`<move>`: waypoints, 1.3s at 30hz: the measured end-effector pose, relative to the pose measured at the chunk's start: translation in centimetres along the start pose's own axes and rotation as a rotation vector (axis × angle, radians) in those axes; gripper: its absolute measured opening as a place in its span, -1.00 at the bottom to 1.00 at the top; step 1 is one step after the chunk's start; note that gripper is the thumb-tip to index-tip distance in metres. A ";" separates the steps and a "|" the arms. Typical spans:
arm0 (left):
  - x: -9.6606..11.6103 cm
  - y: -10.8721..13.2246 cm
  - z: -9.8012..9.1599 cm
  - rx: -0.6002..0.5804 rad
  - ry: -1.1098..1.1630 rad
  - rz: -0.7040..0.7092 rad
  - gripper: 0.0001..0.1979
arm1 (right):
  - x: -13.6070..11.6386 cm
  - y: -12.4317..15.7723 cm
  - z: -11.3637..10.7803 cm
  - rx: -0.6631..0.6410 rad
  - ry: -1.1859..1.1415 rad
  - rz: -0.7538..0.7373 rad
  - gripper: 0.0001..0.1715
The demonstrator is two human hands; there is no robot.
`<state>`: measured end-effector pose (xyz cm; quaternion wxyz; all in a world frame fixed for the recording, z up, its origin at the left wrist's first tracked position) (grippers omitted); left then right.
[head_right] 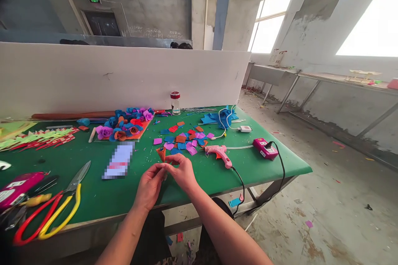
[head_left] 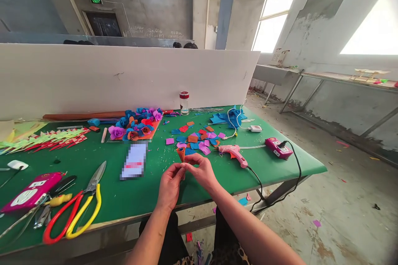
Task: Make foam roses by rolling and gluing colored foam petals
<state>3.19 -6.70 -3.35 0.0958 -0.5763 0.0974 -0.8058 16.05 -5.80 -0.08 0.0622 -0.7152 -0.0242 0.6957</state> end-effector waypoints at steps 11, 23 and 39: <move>1.9 0.6 -0.1 0.011 -0.189 0.157 -0.80 | -2.3 2.4 0.2 -0.044 0.167 -0.274 -0.86; 1.8 0.8 -0.1 -0.011 -0.308 0.245 -0.75 | -1.7 3.2 -0.6 0.025 0.190 -0.404 -0.86; 1.7 0.6 0.2 -0.047 -0.332 0.217 -0.82 | -1.5 3.5 -0.7 0.014 0.211 -0.389 -0.81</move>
Point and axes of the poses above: each hand's wrist, its own y-axis away from the middle knuckle, its own z-axis out of the palm, x = y × z, the point moved 6 cm from there along -y, towards the middle knuckle, and after that the axes turned 10 degrees about z, right-handed, at the moved point
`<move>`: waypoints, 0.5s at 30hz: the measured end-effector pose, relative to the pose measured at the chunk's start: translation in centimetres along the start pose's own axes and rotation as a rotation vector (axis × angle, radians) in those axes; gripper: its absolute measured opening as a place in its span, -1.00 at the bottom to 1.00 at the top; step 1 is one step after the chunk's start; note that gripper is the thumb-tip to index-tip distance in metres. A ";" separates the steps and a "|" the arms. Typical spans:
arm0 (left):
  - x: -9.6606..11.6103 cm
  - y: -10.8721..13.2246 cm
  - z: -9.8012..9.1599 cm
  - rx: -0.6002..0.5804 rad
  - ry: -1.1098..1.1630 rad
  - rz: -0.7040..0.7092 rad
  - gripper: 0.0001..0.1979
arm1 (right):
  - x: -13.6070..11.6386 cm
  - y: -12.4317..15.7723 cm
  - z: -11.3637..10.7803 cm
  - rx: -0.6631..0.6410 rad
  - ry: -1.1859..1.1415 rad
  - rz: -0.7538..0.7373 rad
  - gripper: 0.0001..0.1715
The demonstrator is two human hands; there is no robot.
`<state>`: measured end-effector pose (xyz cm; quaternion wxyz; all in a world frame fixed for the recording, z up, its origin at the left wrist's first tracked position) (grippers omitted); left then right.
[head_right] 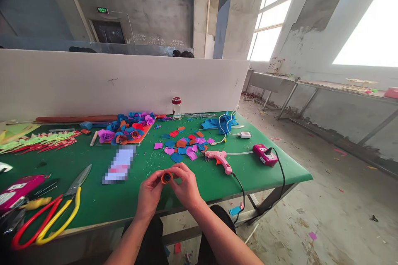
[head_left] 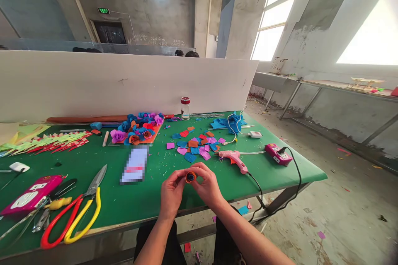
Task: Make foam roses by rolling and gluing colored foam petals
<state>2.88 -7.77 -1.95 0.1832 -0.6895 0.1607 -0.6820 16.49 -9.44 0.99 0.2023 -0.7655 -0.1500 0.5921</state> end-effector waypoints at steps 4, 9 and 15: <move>0.2 0.0 0.1 0.003 0.010 -0.013 -0.80 | 0.1 0.0 0.1 0.015 0.051 -0.005 -0.81; 0.1 0.0 -0.1 0.018 0.002 -0.002 -0.81 | 0.1 0.1 0.1 0.035 0.044 -0.004 -0.80; -0.1 0.0 -0.1 0.023 0.025 -0.038 -0.77 | 0.1 0.1 0.2 0.052 0.072 -0.007 -0.84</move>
Point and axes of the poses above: each hand's wrist, its own y-axis away from the middle knuckle, its own z-axis out of the palm, x = y × z, the point moved 6 cm from there along -y, towards the middle knuckle, and after that the axes turned 10 degrees about z, right-handed, at the moved point
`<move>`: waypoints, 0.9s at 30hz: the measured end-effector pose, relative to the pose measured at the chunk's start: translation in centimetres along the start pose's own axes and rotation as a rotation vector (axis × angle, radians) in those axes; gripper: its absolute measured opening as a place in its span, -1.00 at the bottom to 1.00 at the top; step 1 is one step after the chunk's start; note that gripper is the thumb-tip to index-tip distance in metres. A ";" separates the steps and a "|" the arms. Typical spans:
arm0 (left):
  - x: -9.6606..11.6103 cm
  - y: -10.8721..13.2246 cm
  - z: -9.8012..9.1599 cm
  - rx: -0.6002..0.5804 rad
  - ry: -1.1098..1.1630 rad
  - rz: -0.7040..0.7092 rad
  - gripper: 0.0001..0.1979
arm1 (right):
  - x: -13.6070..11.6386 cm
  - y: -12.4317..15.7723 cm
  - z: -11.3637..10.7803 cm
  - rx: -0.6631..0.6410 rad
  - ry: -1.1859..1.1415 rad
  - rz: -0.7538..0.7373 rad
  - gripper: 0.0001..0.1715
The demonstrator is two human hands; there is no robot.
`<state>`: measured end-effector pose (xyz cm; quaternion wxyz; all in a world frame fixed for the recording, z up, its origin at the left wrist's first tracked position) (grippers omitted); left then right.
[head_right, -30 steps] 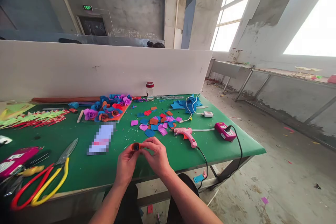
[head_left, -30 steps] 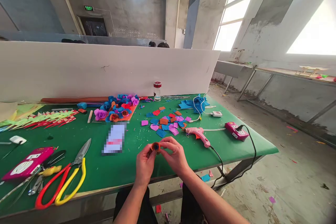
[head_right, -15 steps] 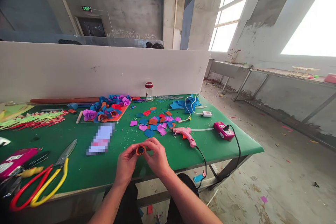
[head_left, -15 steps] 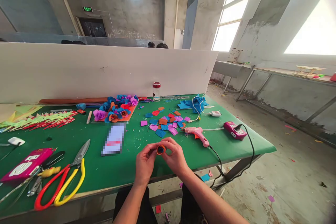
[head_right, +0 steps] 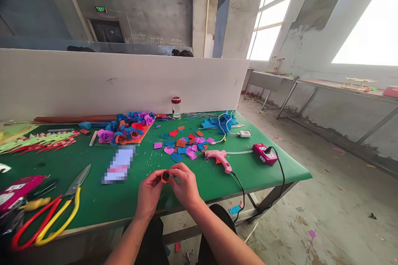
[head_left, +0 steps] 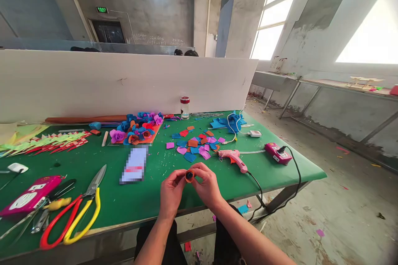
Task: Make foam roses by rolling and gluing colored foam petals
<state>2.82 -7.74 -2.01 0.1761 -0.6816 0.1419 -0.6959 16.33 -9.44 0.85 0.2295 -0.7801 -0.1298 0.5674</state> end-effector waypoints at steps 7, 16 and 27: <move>-0.3 0.0 0.0 -0.009 -0.021 -0.018 -0.74 | 0.1 0.0 0.3 -0.003 0.001 -0.008 -0.80; -1.0 0.0 -1.1 0.165 0.093 -0.122 -0.71 | 1.3 0.2 -1.0 0.027 -0.010 0.071 -0.75; -1.9 -0.4 -2.0 0.315 0.326 -0.207 -0.67 | 3.7 0.5 -2.6 0.082 0.055 0.194 -0.72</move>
Point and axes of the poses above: each hand's wrist, its own y-axis away from the middle knuckle, its own z-axis out of the palm, x = y × z, the point moved 6 cm from there along -y, towards the middle knuckle, and after that the axes turned 10 degrees about z, right-handed, at the moved point
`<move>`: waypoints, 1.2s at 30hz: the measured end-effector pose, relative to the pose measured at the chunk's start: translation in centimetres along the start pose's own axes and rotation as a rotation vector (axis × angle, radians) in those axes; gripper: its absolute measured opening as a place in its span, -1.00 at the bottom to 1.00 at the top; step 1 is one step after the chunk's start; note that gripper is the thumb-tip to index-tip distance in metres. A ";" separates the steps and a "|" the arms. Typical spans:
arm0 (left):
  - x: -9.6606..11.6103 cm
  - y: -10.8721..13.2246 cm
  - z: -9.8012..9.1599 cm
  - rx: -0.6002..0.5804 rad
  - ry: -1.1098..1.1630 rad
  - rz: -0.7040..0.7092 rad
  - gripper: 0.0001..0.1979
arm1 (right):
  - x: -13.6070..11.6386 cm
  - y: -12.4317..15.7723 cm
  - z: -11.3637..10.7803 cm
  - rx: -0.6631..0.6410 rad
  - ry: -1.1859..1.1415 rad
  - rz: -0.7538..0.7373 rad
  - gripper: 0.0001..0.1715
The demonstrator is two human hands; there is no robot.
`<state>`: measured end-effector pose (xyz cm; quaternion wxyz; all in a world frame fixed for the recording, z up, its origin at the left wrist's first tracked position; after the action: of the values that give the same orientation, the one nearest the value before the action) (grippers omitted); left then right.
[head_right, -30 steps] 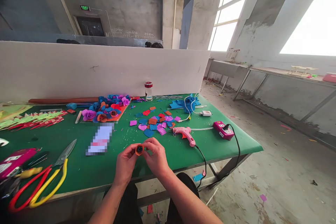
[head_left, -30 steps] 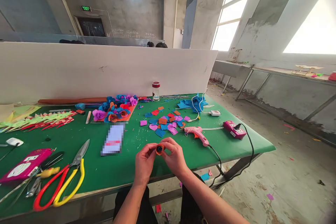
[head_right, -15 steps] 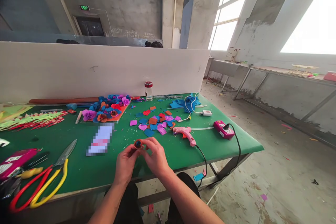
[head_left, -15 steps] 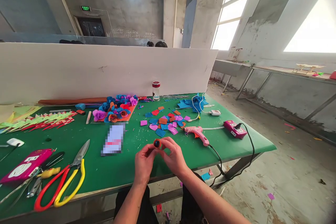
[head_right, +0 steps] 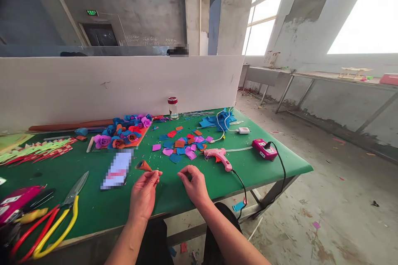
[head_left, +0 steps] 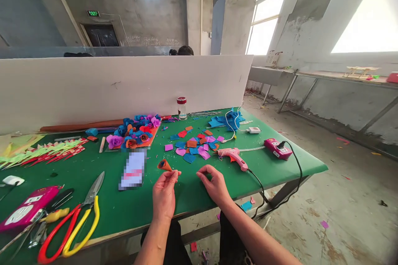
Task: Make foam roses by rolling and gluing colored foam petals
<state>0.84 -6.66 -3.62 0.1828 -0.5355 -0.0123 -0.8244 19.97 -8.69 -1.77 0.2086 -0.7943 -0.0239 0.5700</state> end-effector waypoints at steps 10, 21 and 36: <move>1.0 -0.1 0.2 -0.024 -0.040 0.062 -0.70 | 0.0 0.0 0.6 -0.069 0.028 0.020 -0.82; 1.2 0.2 1.0 -0.189 -0.030 0.043 -0.71 | -0.2 0.3 1.0 -0.120 0.096 0.024 -0.80; 0.1 0.6 0.8 -0.190 -0.145 -0.022 -0.63 | -0.6 -7.4 4.3 -0.341 0.981 -0.025 -0.73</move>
<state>1.69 -7.06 -3.32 0.1207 -0.6084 0.0469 -0.7830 17.29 -0.80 0.32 0.0697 -0.9904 -0.0256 0.1162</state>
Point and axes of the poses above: each hand's wrist, its own y-axis away from the middle knuckle, its own z-axis out of the palm, x = y × z, the point moved 6 cm from there along -y, towards the middle knuckle, and after that the axes turned 10 degrees about z, right-handed, at the moved point
